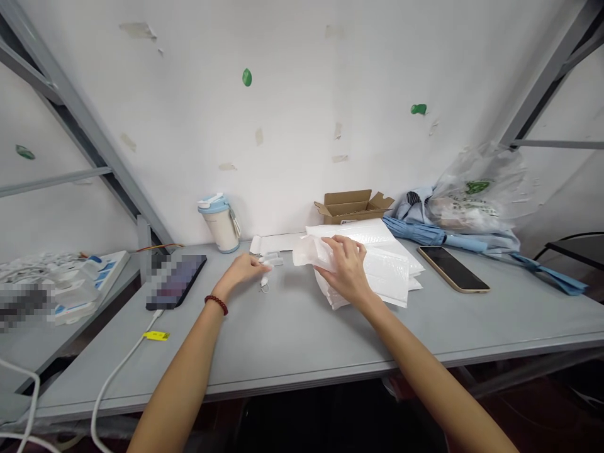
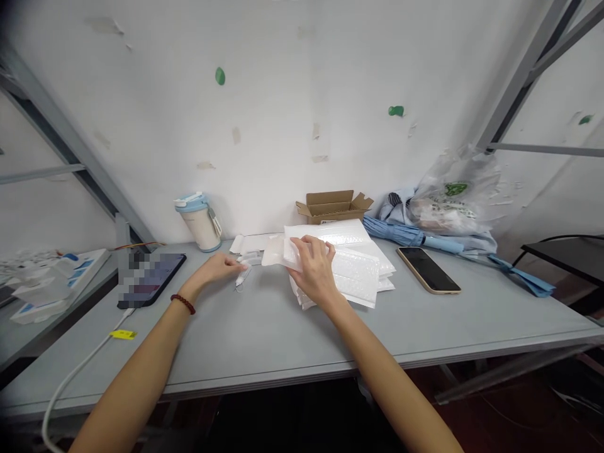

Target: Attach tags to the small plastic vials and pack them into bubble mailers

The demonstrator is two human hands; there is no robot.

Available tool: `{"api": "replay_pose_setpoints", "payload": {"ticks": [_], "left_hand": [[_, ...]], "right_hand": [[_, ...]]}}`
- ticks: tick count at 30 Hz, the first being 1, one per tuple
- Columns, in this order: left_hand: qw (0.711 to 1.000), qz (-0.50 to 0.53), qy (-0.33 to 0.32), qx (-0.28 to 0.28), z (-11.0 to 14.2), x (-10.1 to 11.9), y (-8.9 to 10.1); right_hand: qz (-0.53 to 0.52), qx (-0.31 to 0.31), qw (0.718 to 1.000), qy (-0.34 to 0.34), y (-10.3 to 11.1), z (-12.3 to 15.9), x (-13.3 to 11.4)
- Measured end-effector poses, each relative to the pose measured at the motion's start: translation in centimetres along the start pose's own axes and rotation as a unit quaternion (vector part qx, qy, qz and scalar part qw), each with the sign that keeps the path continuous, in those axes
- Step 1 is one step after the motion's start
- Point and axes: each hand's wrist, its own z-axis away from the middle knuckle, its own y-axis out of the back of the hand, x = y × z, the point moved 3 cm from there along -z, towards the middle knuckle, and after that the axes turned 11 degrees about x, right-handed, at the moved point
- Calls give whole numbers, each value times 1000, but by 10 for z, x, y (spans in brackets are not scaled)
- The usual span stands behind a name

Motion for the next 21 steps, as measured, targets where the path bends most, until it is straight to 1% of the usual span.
{"api": "replay_pose_setpoints", "payload": {"ticks": [2, 3, 5, 7, 8, 9, 11, 12, 13, 14, 15, 17, 19, 21], "left_hand": [[997, -28, 6, -71, 4, 2, -7], [995, -35, 7, -94, 6, 5, -10], [994, -22, 10, -110, 10, 13, -13], [995, 43, 25, -81, 12, 23, -11], [993, 99, 36, -53, 13, 28, -9], [985, 168, 42, -23, 14, 33, -6], [949, 313, 36, 27, 15, 43, -1], [928, 370, 25, 36, 16, 46, -1], [913, 408, 15, 30, 18, 50, -2], [906, 423, 7, 16, 19, 53, -5], [908, 420, 2, -1, 22, 55, -9], [924, 383, -11, -24, 27, 59, -21], [941, 336, -46, -16, 32, 63, -33], [953, 286, -97, 3, 37, 68, -43]], "right_hand": [[0, -2, 1000, 2, 0, 0, 0], [2, -5, 1000, 1, 0, 0, 0], [3, -14, 1000, -2, 0, 0, 1], [3, -20, 1000, -6, -1, 0, 1], [1, -21, 1000, -7, -1, 0, 1], [0, -21, 1000, -9, -1, 0, 1], [-3, -24, 1000, -11, -2, 0, 1], [-3, -27, 1000, -11, -2, 0, 1], [-4, -30, 999, -11, -3, 1, 1], [-3, -34, 999, -11, -4, 1, 1], [-2, -35, 999, -11, -4, 1, 1], [0, -37, 999, -9, -5, 2, 1], [-1, -38, 999, -6, -6, 3, 1], [-3, -45, 999, -4, -6, 3, 1]]}}
